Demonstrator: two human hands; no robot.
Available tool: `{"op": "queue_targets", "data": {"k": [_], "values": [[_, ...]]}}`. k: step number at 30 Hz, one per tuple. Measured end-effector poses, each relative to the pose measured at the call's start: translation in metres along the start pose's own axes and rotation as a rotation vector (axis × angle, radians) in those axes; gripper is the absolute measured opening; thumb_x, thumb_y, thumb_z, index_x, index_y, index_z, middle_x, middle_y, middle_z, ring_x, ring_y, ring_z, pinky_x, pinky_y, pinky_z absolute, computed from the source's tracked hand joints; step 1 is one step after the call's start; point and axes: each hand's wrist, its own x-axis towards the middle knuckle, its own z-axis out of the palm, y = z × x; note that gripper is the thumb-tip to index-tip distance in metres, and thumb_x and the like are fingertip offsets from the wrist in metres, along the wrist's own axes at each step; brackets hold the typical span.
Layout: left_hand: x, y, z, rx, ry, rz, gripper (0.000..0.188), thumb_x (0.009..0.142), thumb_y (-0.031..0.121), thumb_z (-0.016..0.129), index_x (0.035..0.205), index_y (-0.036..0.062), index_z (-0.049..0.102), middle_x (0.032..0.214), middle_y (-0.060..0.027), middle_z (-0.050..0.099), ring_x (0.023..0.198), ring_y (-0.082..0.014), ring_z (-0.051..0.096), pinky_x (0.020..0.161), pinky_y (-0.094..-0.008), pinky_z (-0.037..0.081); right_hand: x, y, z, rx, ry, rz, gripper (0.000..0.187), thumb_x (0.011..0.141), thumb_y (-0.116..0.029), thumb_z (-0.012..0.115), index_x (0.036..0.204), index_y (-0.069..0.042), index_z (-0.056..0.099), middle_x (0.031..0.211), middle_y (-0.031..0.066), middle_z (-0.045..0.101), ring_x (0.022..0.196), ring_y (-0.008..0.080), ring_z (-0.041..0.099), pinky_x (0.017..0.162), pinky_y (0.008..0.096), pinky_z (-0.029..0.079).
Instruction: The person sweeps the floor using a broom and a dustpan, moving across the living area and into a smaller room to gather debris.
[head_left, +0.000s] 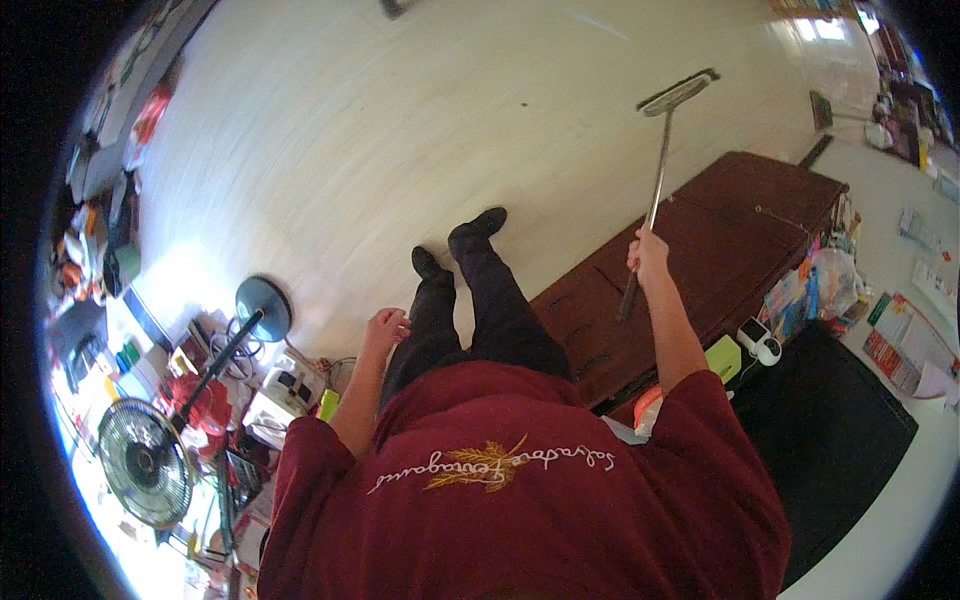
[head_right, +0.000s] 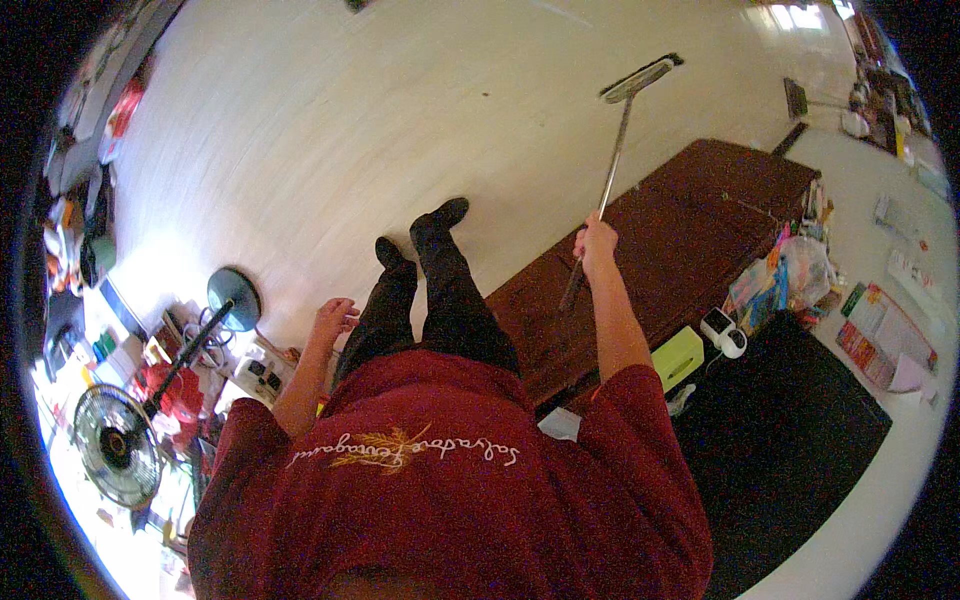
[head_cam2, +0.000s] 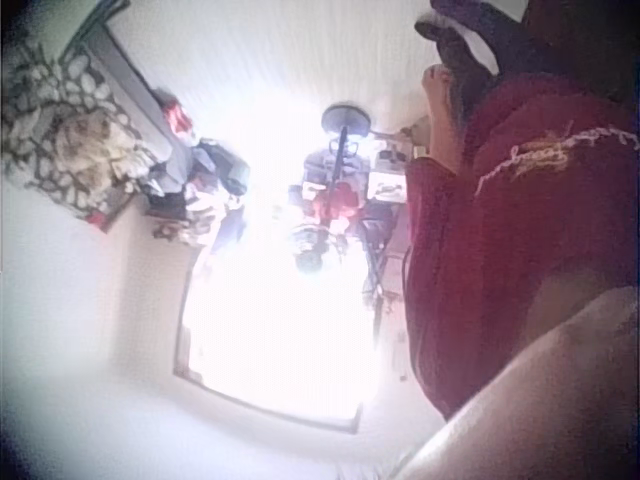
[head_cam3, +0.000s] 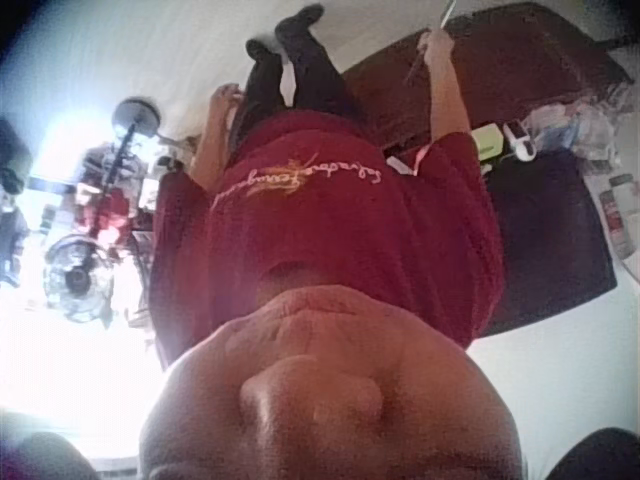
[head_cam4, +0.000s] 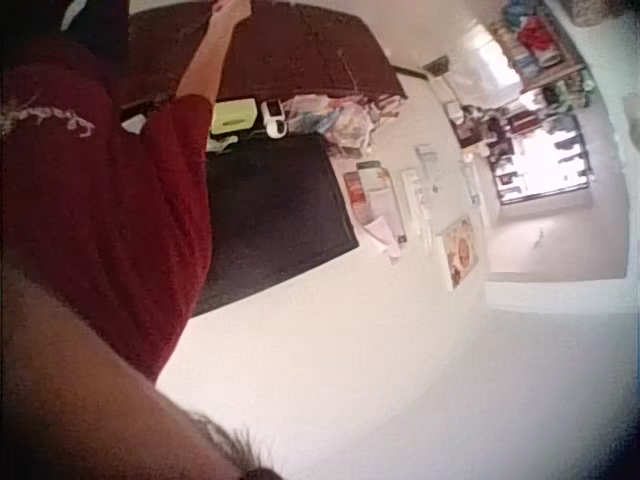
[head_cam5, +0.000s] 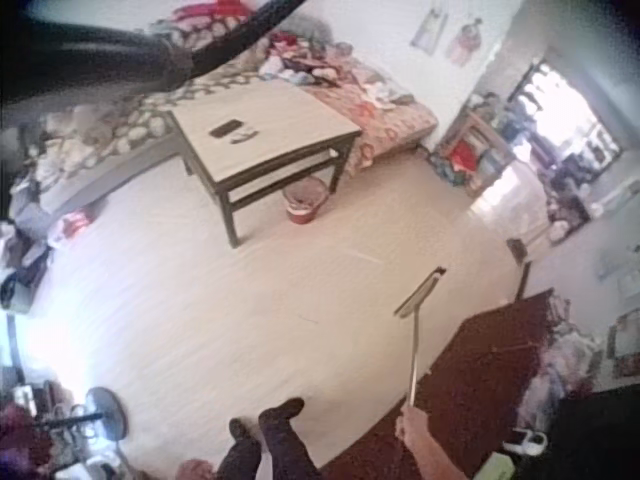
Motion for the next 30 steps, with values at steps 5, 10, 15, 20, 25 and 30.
{"op": "queue_targets", "data": {"k": [5,10,15,20,25,30], "values": [[0.005,-0.066,-0.062,-0.100,0.032,0.012,0.027,0.080,0.025,0.049,0.093,0.0017,0.053,0.077,-0.0084,0.059,0.055,-0.0123,0.054,0.048,-0.0231,0.042,-0.077,0.053,0.047,-0.217,-0.175,0.004,0.035,0.083,-0.034,0.044,0.093,0.000,0.049,0.054,0.0017,0.041,0.038,0.0094,0.036,0.033,0.0251,0.031],[-0.008,-0.138,-0.107,-0.176,0.096,-0.030,0.027,0.079,0.024,0.049,0.094,0.0011,0.051,0.073,-0.0091,0.058,0.053,-0.0138,0.055,0.044,-0.0238,0.041,-0.117,0.105,0.090,-0.727,-0.411,-0.095,0.036,0.082,-0.037,0.044,0.085,-0.002,0.053,0.054,0.0017,0.042,0.039,0.0086,0.040,0.035,0.0235,0.034],[-0.020,-0.228,-0.125,-0.250,0.142,-0.067,0.024,0.079,0.024,0.050,0.090,0.0021,0.051,0.071,-0.0086,0.057,0.052,-0.0144,0.054,0.043,-0.0243,0.041,-0.122,0.139,0.168,-1.050,-0.783,-0.171,0.040,0.081,-0.039,0.044,0.079,0.000,0.051,0.052,0.0041,0.045,0.036,0.0110,0.043,0.033,0.0262,0.034],[-0.053,-0.223,-0.099,-0.334,0.157,-0.160,0.022,0.079,0.022,0.050,0.088,0.0019,0.052,0.070,-0.0055,0.057,0.049,-0.0123,0.052,0.042,-0.0217,0.039,-0.103,0.161,0.265,-1.486,-1.024,-0.596,0.047,0.081,-0.039,0.044,0.061,0.002,0.051,0.048,0.0094,0.051,0.039,0.0188,0.051,0.040,0.0308,0.042],[-0.070,-0.168,-0.049,-0.364,0.238,-0.170,0.022,0.079,0.022,0.050,0.087,0.0020,0.054,0.071,-0.0050,0.057,0.053,-0.0104,0.052,0.045,-0.0203,0.039,-0.072,0.135,0.268,-1.552,-0.793,-0.410,0.047,0.080,-0.040,0.042,0.075,0.004,0.057,0.061,0.0186,0.056,0.055,0.0290,0.056,0.052,0.0390,0.045],[-0.043,-0.122,0.013,-0.271,0.124,-0.177,0.023,0.080,0.023,0.049,0.088,0.0019,0.054,0.072,-0.0052,0.058,0.059,-0.0104,0.053,0.050,-0.0213,0.041,0.053,0.069,0.146,-1.681,-0.557,-0.427,0.045,0.076,-0.043,0.048,0.095,-0.003,0.057,0.096,0.0200,0.056,0.089,0.0344,0.053,0.076,0.0417,0.042]]}}
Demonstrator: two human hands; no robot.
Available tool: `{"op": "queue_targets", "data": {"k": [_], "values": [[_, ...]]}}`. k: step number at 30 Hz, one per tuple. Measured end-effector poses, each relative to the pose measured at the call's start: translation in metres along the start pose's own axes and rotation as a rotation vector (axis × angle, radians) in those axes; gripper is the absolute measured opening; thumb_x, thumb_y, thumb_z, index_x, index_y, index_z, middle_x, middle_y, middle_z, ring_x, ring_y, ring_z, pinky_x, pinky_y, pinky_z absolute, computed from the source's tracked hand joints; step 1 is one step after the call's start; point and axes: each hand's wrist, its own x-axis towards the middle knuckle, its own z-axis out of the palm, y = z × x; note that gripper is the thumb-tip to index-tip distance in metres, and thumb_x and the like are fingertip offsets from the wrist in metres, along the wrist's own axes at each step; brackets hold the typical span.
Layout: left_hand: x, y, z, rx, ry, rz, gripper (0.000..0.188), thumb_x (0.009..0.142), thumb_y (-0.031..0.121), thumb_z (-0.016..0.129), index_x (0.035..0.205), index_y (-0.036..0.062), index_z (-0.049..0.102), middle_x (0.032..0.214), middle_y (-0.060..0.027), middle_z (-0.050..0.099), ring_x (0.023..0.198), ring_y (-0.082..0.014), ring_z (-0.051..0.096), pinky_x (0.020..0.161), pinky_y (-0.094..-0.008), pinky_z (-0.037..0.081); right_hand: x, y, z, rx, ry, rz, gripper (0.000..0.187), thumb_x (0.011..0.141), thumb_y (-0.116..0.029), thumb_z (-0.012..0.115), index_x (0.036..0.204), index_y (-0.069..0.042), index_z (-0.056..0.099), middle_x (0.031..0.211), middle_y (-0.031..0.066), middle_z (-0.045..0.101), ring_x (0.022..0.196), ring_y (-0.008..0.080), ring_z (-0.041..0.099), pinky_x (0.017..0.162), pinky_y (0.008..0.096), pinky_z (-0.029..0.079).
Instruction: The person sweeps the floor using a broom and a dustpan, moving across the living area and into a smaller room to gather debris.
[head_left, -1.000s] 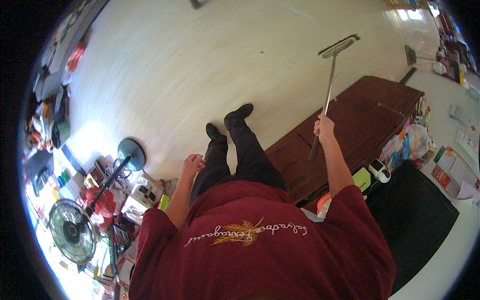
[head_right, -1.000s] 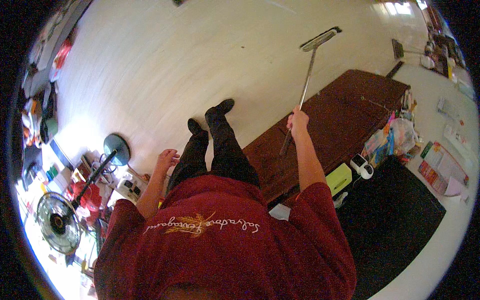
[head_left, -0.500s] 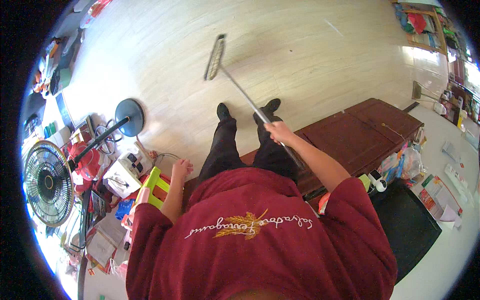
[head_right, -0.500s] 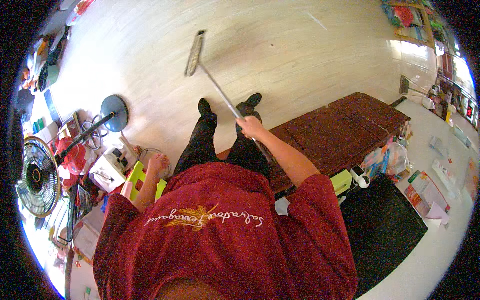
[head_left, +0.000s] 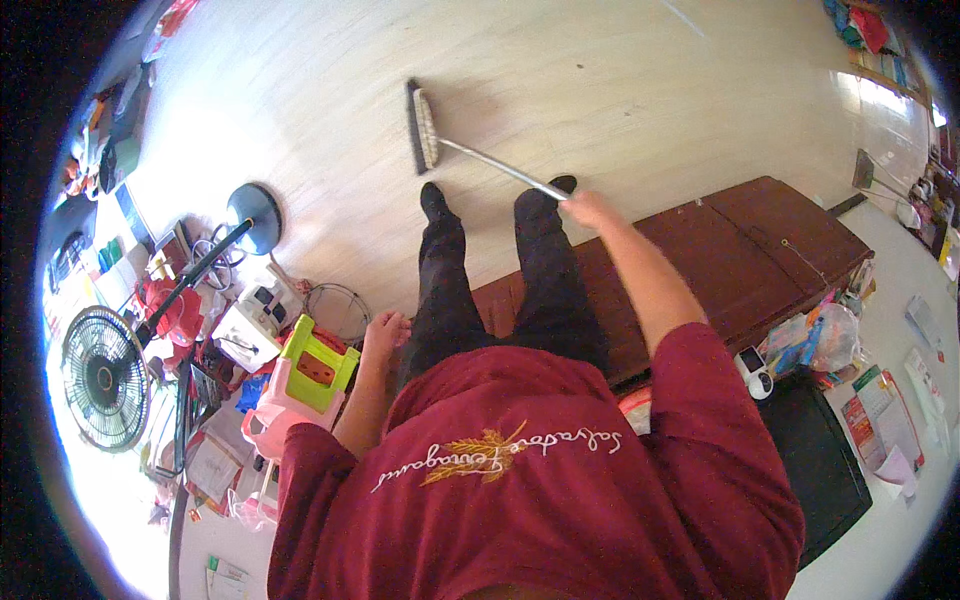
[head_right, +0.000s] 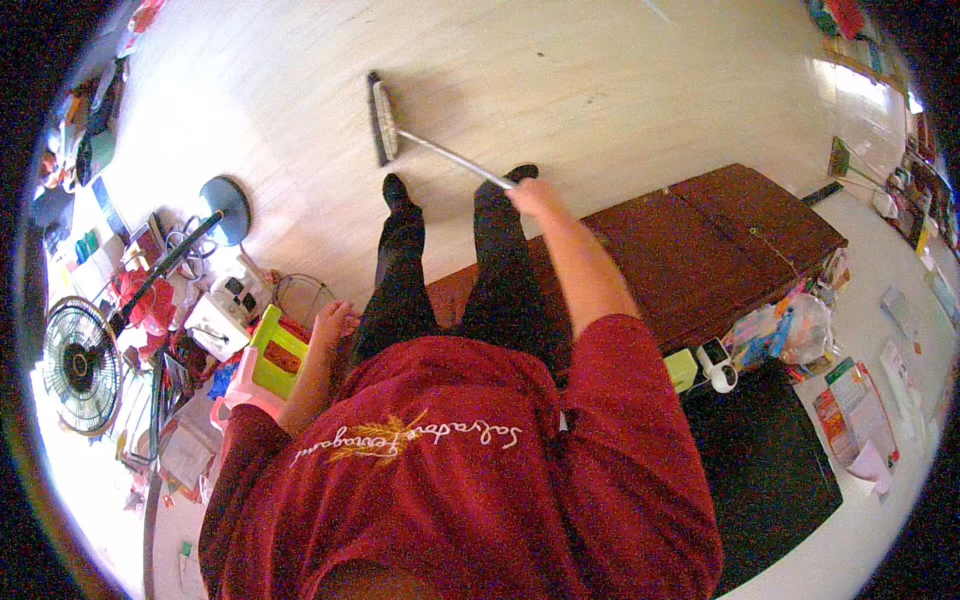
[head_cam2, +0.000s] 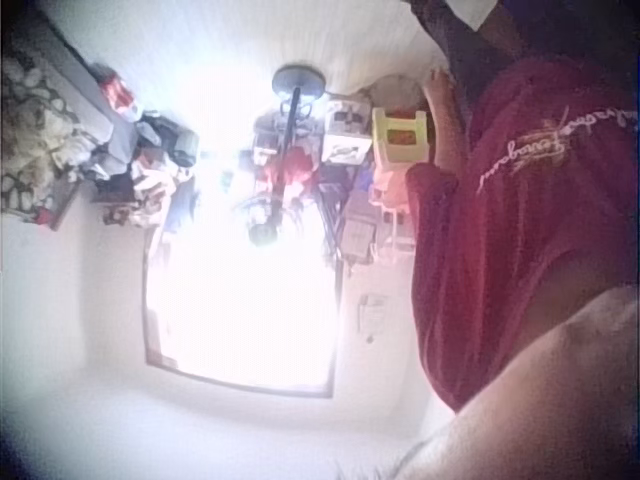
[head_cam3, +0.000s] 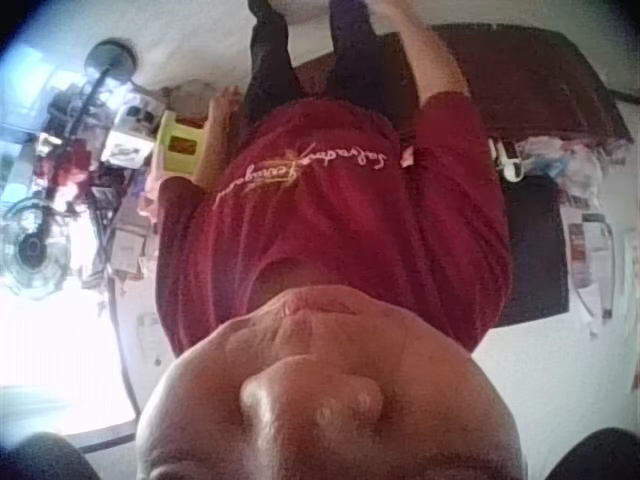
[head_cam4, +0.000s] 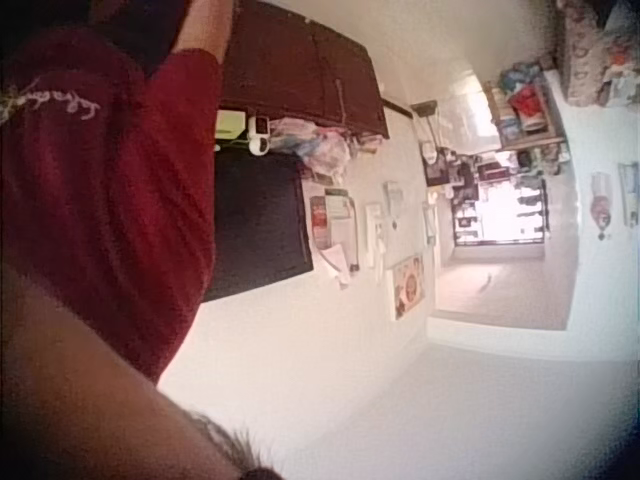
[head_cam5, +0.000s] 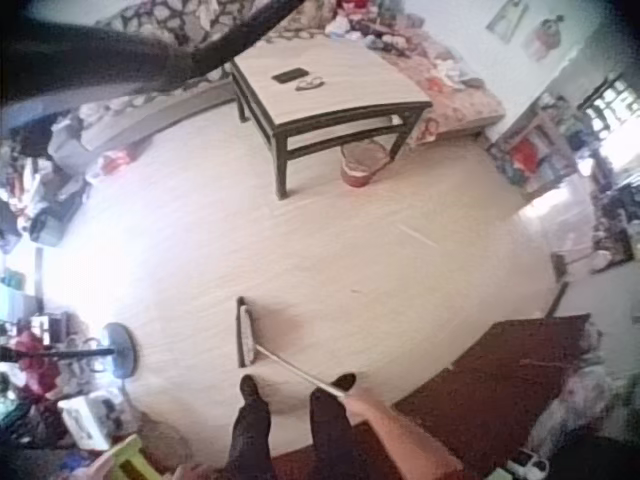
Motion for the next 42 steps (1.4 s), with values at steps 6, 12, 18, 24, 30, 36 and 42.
{"op": "queue_targets", "data": {"k": [6,12,18,24,30,36,42], "values": [[-0.015,0.068,0.114,0.068,-0.083,0.073,0.026,0.080,0.025,0.048,0.092,0.0023,0.054,0.077,-0.0051,0.058,0.064,-0.0106,0.053,0.058,-0.0227,0.042,-0.080,0.184,-0.168,-0.262,0.088,0.347,0.047,0.077,-0.043,0.045,0.098,-0.002,0.056,0.104,0.0180,0.053,0.097,0.0338,0.049,0.081,0.0416,0.039],[-0.012,0.094,0.187,0.167,-0.132,0.100,0.027,0.081,0.026,0.048,0.094,0.0030,0.053,0.081,-0.0053,0.058,0.065,-0.0102,0.053,0.058,-0.0224,0.041,-0.112,0.306,-0.265,-0.537,0.441,0.445,0.038,0.080,-0.038,0.043,0.088,-0.005,0.059,0.091,0.0162,0.058,0.088,0.0314,0.055,0.073,0.0411,0.044],[-0.004,0.092,0.208,0.235,-0.135,0.043,0.025,0.081,0.025,0.048,0.094,0.0032,0.053,0.080,-0.0048,0.057,0.064,-0.0094,0.053,0.057,-0.0217,0.041,-0.166,0.356,-0.277,-0.407,0.434,0.418,0.043,0.083,-0.040,0.037,0.085,-0.001,0.057,0.086,0.0200,0.057,0.083,0.0361,0.055,0.071,0.0438,0.043],[-0.015,0.096,0.216,0.325,-0.089,0.023,0.027,0.081,0.027,0.048,0.094,0.0044,0.054,0.080,-0.0039,0.058,0.065,-0.0092,0.053,0.058,-0.0218,0.041,-0.156,0.318,-0.197,-0.210,0.157,0.277,0.047,0.081,-0.044,0.036,0.088,-0.002,0.056,0.094,0.0197,0.055,0.091,0.0365,0.050,0.077,0.0436,0.039],[-0.032,0.108,0.224,0.325,-0.074,0.036,0.028,0.080,0.029,0.049,0.095,0.0046,0.053,0.082,-0.0036,0.058,0.066,-0.0091,0.053,0.060,-0.0221,0.042,-0.096,0.241,-0.080,-0.104,-0.019,0.016,0.047,0.080,-0.044,0.040,0.084,-0.001,0.059,0.086,0.0204,0.057,0.084,0.0368,0.054,0.072,0.0448,0.043],[-0.033,0.094,0.222,0.370,-0.040,-0.016,0.029,0.080,0.029,0.049,0.095,0.0048,0.053,0.081,-0.0038,0.058,0.066,-0.0093,0.054,0.059,-0.0221,0.042,-0.053,0.210,-0.028,-0.105,0.039,-0.047,0.037,0.078,-0.037,0.045,0.084,-0.005,0.061,0.090,0.0156,0.059,0.084,0.0309,0.056,0.070,0.0414,0.044],[-0.035,0.094,0.238,0.363,-0.043,0.025,0.027,0.080,0.029,0.049,0.093,0.0050,0.054,0.080,-0.0038,0.058,0.065,-0.0093,0.054,0.058,-0.0221,0.042,-0.063,0.305,-0.107,-0.158,0.117,0.241,0.044,0.078,-0.044,0.043,0.092,-0.006,0.060,0.096,0.0163,0.057,0.091,0.0326,0.054,0.076,0.0417,0.042]]}}
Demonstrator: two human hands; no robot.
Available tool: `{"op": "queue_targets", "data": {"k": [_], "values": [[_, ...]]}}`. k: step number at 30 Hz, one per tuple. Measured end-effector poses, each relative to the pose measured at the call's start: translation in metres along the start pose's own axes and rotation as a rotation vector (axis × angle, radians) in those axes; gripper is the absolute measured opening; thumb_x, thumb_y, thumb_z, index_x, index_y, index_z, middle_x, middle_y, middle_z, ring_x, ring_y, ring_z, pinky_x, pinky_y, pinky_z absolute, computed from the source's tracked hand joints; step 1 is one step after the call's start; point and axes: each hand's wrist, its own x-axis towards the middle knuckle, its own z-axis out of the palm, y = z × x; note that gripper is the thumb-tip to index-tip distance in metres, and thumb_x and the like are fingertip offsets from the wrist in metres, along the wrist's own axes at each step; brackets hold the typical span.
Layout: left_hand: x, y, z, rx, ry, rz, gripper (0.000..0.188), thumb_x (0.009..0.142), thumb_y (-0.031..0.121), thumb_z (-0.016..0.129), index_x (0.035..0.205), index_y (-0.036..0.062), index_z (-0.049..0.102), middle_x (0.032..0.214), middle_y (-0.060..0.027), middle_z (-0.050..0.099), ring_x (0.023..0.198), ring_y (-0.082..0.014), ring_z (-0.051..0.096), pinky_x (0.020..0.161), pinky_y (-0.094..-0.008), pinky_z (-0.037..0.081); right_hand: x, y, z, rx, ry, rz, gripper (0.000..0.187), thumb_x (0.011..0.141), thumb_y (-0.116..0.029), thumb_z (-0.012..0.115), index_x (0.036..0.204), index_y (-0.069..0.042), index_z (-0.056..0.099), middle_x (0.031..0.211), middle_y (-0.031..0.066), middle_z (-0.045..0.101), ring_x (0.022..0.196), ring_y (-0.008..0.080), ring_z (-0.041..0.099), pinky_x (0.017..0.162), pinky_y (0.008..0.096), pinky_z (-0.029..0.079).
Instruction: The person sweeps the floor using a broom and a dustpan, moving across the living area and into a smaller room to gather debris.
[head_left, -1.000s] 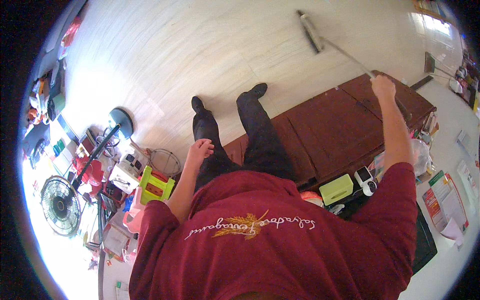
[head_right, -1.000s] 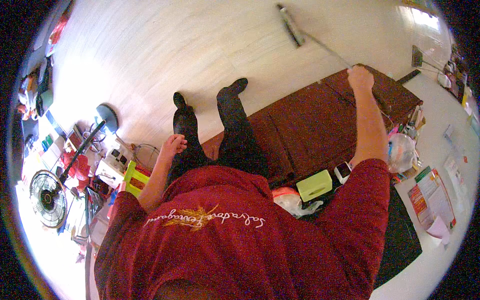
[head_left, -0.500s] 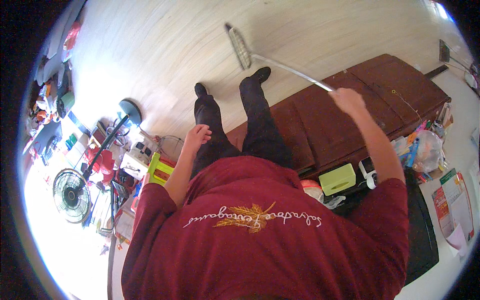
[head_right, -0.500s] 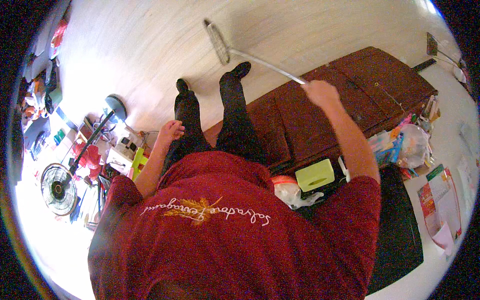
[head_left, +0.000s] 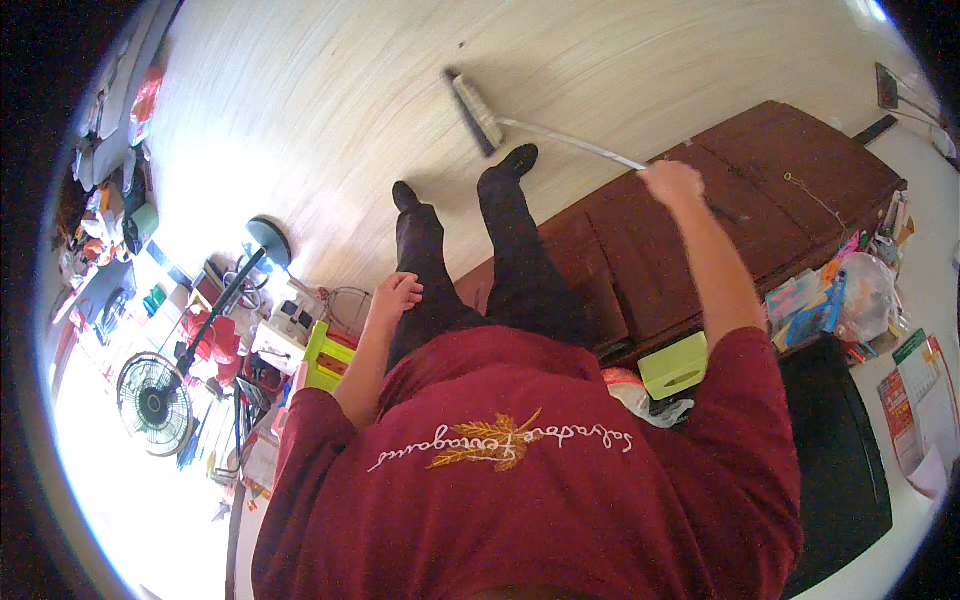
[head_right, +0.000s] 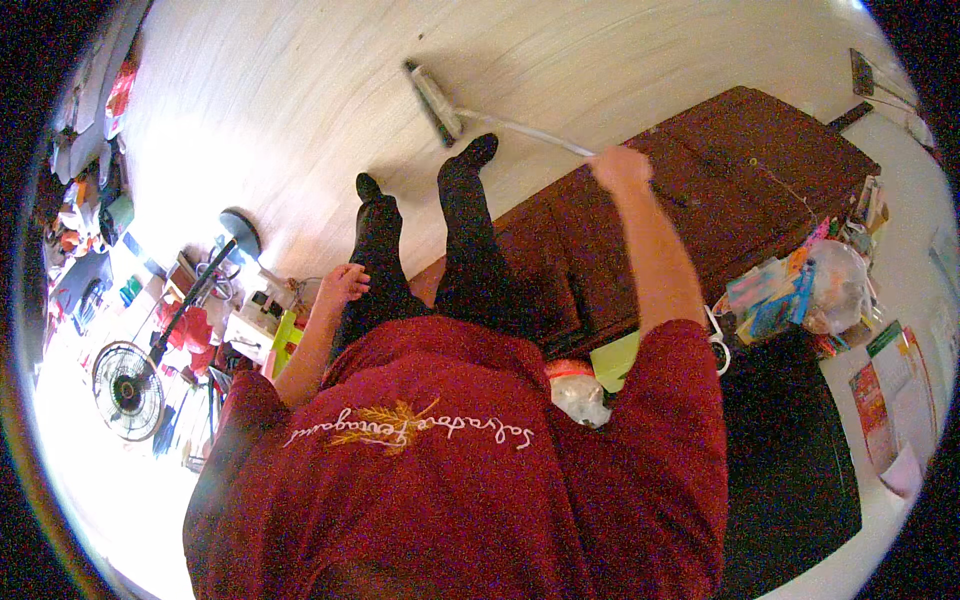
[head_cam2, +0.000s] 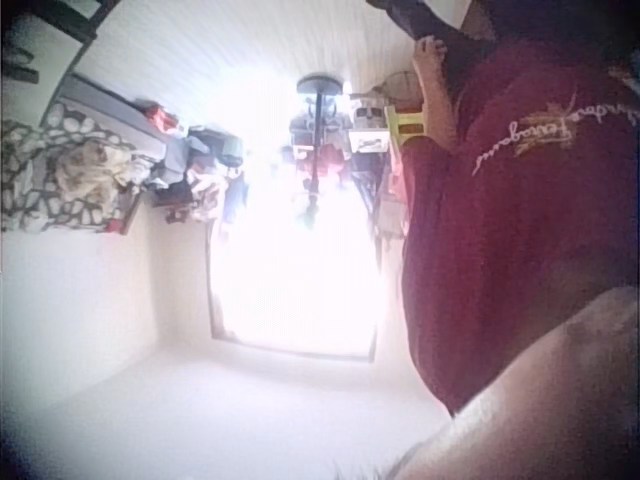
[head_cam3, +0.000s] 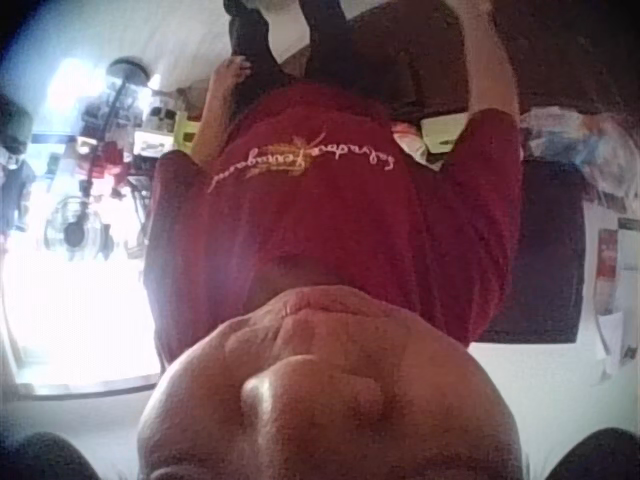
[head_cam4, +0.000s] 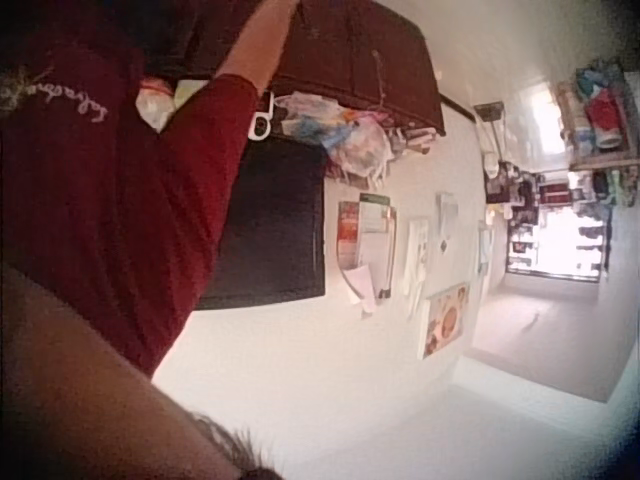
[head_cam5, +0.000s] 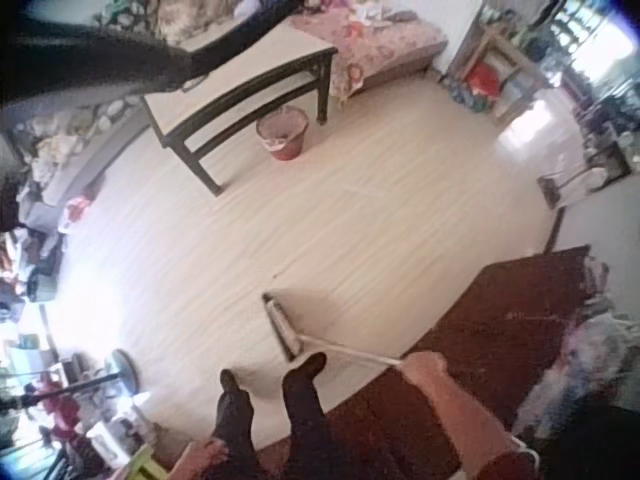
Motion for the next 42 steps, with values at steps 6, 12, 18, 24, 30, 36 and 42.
{"op": "queue_targets", "data": {"k": [6,12,18,24,30,36,42], "values": [[0.003,0.013,0.009,-0.030,-0.047,0.077,0.027,0.081,0.027,0.048,0.094,0.0047,0.054,0.081,-0.0043,0.058,0.065,-0.0100,0.054,0.059,-0.0219,0.042,-0.034,0.112,-0.099,-0.131,0.242,0.268,0.044,0.079,-0.043,0.042,0.092,-0.003,0.058,0.093,0.0167,0.058,0.088,0.0327,0.054,0.075,0.0421,0.042],[0.012,0.004,0.004,-0.134,-0.036,0.122,0.024,0.081,0.024,0.048,0.093,0.0037,0.054,0.080,-0.0055,0.057,0.063,-0.0109,0.054,0.057,-0.0222,0.043,-0.078,0.141,-0.126,-0.168,0.385,0.262,0.049,0.081,-0.045,0.037,0.085,-0.002,0.059,0.085,0.0209,0.058,0.082,0.0353,0.056,0.072,0.0443,0.043],[0.026,0.013,-0.013,-0.259,-0.044,0.100,0.024,0.080,0.023,0.048,0.091,0.0030,0.054,0.078,-0.0065,0.057,0.061,-0.0116,0.055,0.054,-0.0229,0.044,-0.089,0.042,-0.108,-0.033,0.280,0.083,0.054,0.080,-0.049,0.035,0.082,0.000,0.059,0.085,0.0223,0.057,0.082,0.0383,0.054,0.073,0.0456,0.042],[0.065,-0.008,-0.042,-0.155,-0.102,0.135,0.023,0.080,0.022,0.048,0.091,0.0013,0.053,0.073,-0.0062,0.057,0.059,-0.0123,0.054,0.054,-0.0236,0.044,-0.047,-0.160,-0.058,0.108,0.069,-0.248,0.048,0.081,-0.043,0.038,0.085,-0.001,0.058,0.085,0.0216,0.057,0.079,0.0365,0.055,0.068,0.0446,0.043],[0.069,0.006,-0.099,-0.308,-0.100,0.087,0.023,0.082,0.021,0.047,0.091,0.0008,0.053,0.072,-0.0062,0.057,0.057,-0.0115,0.053,0.051,-0.0229,0.043,0.004,-0.408,-0.027,0.069,-0.059,-0.545,0.026,0.076,-0.022,0.049,0.084,0.000,0.059,0.085,0.0191,0.058,0.076,0.0334,0.057,0.065,0.0411,0.046],[0.074,-0.007,-0.145,-0.521,0.014,0.018,0.021,0.083,0.018,0.046,0.088,-0.0007,0.054,0.072,-0.0060,0.057,0.059,-0.0103,0.053,0.052,-0.0217,0.042,0.027,-0.593,-0.094,0.132,-0.031,-0.519,0.022,0.074,-0.014,0.049,0.088,0.000,0.059,0.089,0.0163,0.059,0.083,0.0298,0.058,0.069,0.0375,0.047],[0.087,-0.011,-0.157,-0.627,0.028,0.003,0.019,0.083,0.018,0.046,0.087,0.0002,0.054,0.068,-0.0052,0.056,0.055,-0.0100,0.052,0.050,-0.0215,0.041,0.080,-0.657,-0.156,0.203,0.011,-0.442,0.036,0.078,-0.033,0.047,0.093,-0.001,0.056,0.091,0.0179,0.058,0.087,0.0304,0.055,0.073,0.0388,0.044]]}}
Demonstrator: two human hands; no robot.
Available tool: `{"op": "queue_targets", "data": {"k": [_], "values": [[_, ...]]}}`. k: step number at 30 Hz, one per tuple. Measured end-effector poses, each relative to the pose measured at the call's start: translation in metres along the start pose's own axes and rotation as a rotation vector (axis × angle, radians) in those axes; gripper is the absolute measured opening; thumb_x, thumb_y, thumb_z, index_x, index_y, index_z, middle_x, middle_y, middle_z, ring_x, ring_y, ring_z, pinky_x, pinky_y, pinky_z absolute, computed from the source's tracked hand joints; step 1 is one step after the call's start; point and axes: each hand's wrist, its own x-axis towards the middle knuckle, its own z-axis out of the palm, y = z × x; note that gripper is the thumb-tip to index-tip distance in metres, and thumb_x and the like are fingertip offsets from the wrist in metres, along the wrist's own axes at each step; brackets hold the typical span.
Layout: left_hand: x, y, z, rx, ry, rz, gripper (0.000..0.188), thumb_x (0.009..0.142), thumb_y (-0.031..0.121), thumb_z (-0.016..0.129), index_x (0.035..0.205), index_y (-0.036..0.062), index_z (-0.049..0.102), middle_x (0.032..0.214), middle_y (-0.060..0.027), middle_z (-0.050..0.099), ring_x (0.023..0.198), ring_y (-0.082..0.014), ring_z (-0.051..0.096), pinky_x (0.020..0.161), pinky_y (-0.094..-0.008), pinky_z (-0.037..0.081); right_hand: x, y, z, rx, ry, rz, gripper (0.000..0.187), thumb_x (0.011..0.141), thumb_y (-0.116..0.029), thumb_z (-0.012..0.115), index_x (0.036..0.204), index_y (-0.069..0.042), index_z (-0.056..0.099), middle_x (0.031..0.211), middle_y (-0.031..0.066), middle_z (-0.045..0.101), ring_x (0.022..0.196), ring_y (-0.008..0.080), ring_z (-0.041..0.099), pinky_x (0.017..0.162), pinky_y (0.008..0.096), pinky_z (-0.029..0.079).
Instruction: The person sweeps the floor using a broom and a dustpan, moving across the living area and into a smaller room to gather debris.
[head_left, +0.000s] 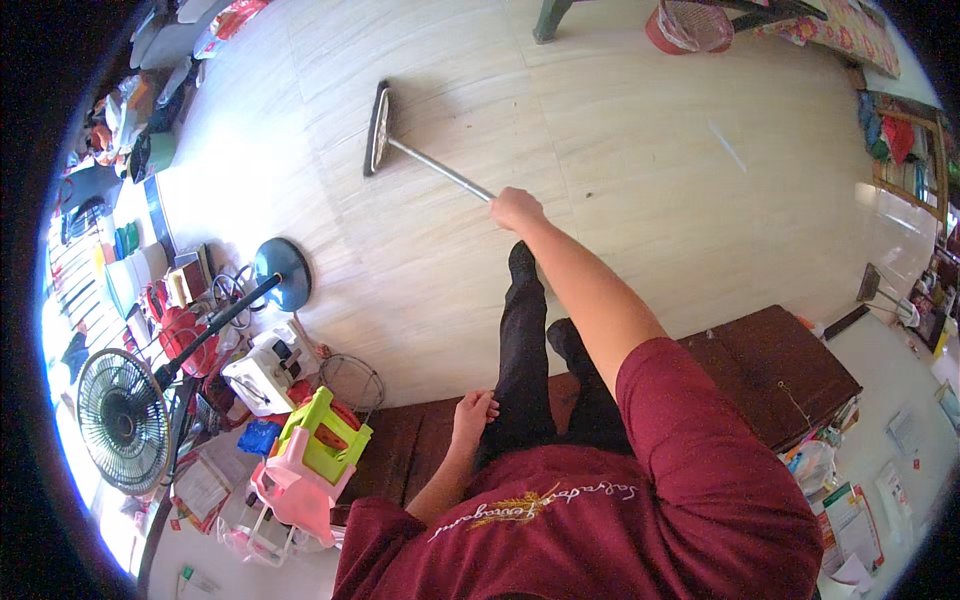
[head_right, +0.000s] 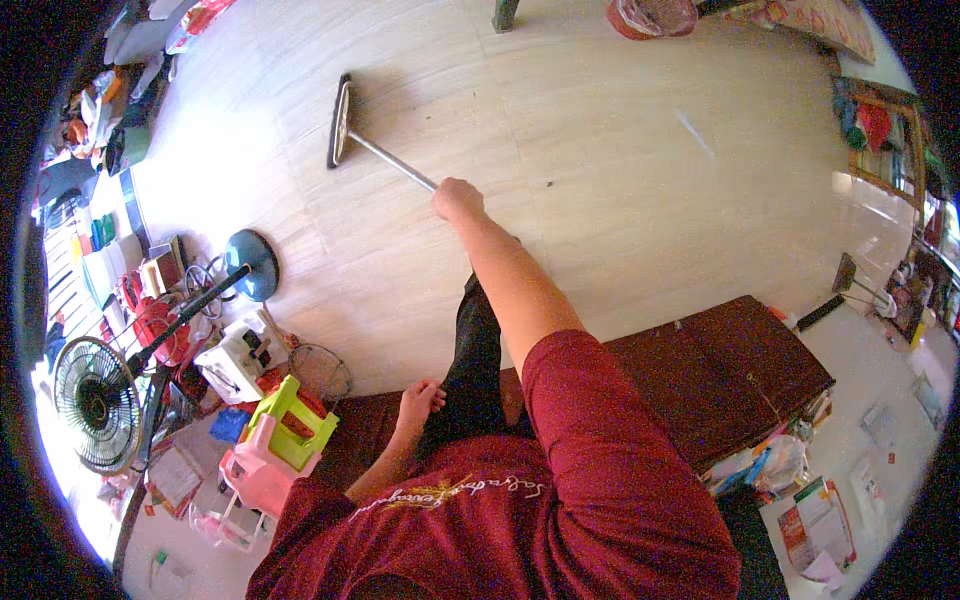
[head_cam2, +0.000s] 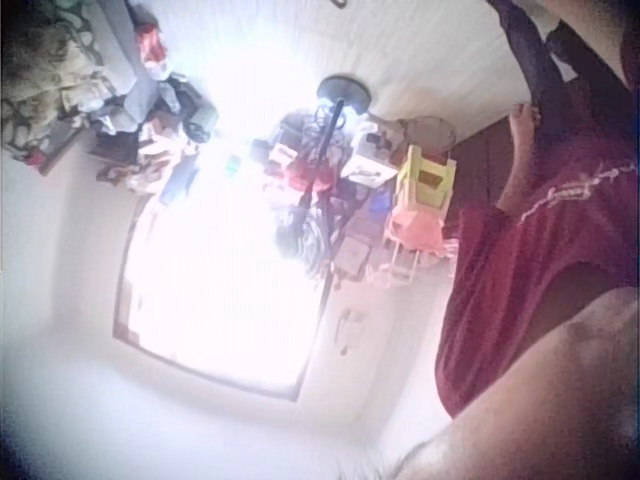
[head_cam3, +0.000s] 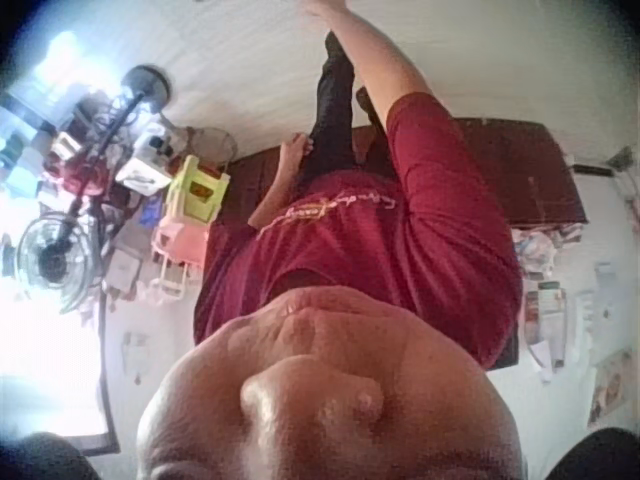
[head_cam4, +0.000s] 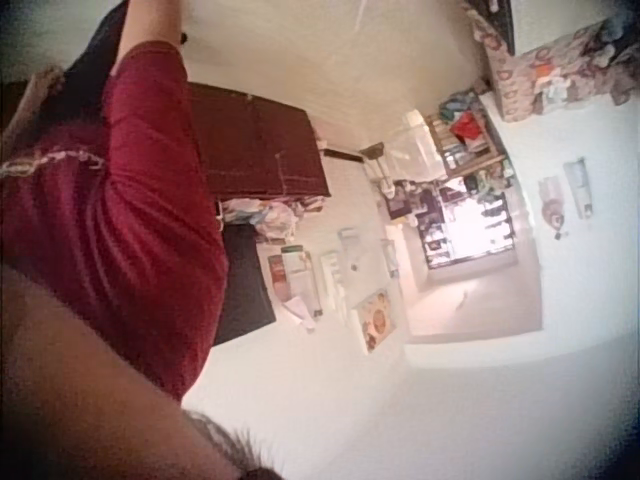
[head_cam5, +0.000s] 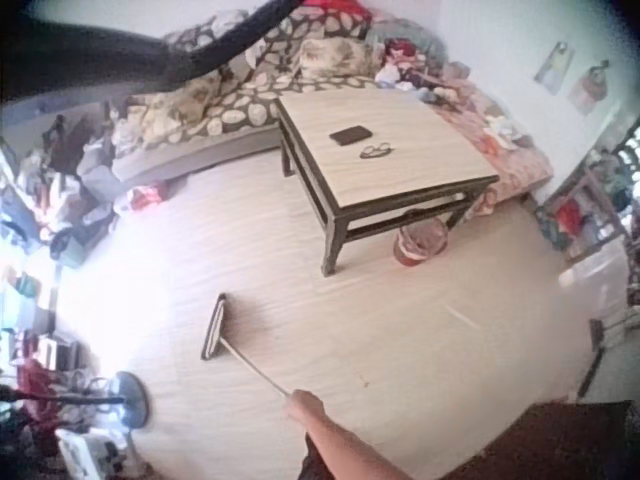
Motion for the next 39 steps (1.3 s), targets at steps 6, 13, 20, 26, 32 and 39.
{"op": "queue_targets", "data": {"k": [6,13,20,26,32,39], "values": [[0.018,0.026,0.007,-0.031,-0.048,-0.018,0.019,0.082,0.018,0.047,0.087,0.0005,0.053,0.069,-0.0048,0.056,0.054,-0.0096,0.051,0.050,-0.0212,0.041,0.023,0.086,-0.027,0.038,0.037,0.165,0.042,0.076,-0.035,0.041,0.095,-0.002,0.057,0.095,0.0187,0.057,0.088,0.0330,0.055,0.075,0.0398,0.043],[0.023,0.053,0.008,-0.005,-0.101,-0.048,0.021,0.082,0.021,0.048,0.089,0.0019,0.053,0.072,-0.0053,0.057,0.057,-0.0102,0.052,0.052,-0.0218,0.042,-0.116,0.316,-0.073,0.001,0.119,0.472,0.055,0.077,-0.049,0.039,0.092,0.000,0.058,0.091,0.0217,0.056,0.089,0.0347,0.052,0.077,0.0419,0.039],[0.034,0.057,-0.001,0.134,-0.116,-0.015,0.022,0.081,0.021,0.047,0.088,0.0007,0.052,0.071,-0.0058,0.056,0.057,-0.0116,0.052,0.052,-0.0237,0.042,-0.258,0.347,-0.154,-0.258,0.313,0.833,0.054,0.082,-0.047,0.037,0.092,0.002,0.057,0.087,0.0207,0.057,0.085,0.0338,0.054,0.071,0.0421,0.042],[0.023,0.069,0.009,0.183,-0.072,0.015,0.020,0.080,0.019,0.048,0.085,0.0000,0.052,0.068,-0.0071,0.056,0.053,-0.0115,0.050,0.048,-0.0229,0.041,-0.291,0.319,-0.152,-0.123,0.206,0.696,0.054,0.083,-0.047,0.036,0.082,0.003,0.057,0.080,0.0200,0.056,0.070,0.0328,0.055,0.058,0.0430,0.043],[0.025,0.067,0.025,0.101,-0.067,0.015,0.020,0.080,0.018,0.048,0.086,0.0004,0.053,0.068,-0.0073,0.056,0.054,-0.0114,0.051,0.049,-0.0226,0.041,-0.167,0.275,-0.126,0.037,0.140,0.329,0.057,0.081,-0.049,0.033,0.072,0.003,0.055,0.066,0.0182,0.054,0.063,0.0339,0.052,0.058,0.0424,0.040],[0.005,0.049,0.071,0.063,0.011,-0.003,0.020,0.081,0.019,0.048,0.088,0.0012,0.053,0.070,-0.0058,0.057,0.056,-0.0107,0.052,0.051,-0.0222,0.042,-0.035,0.154,-0.145,0.103,0.009,0.159,0.055,0.081,-0.046,0.036,0.089,0.005,0.055,0.085,0.0199,0.058,0.078,0.0329,0.056,0.070,0.0405,0.043]]}}
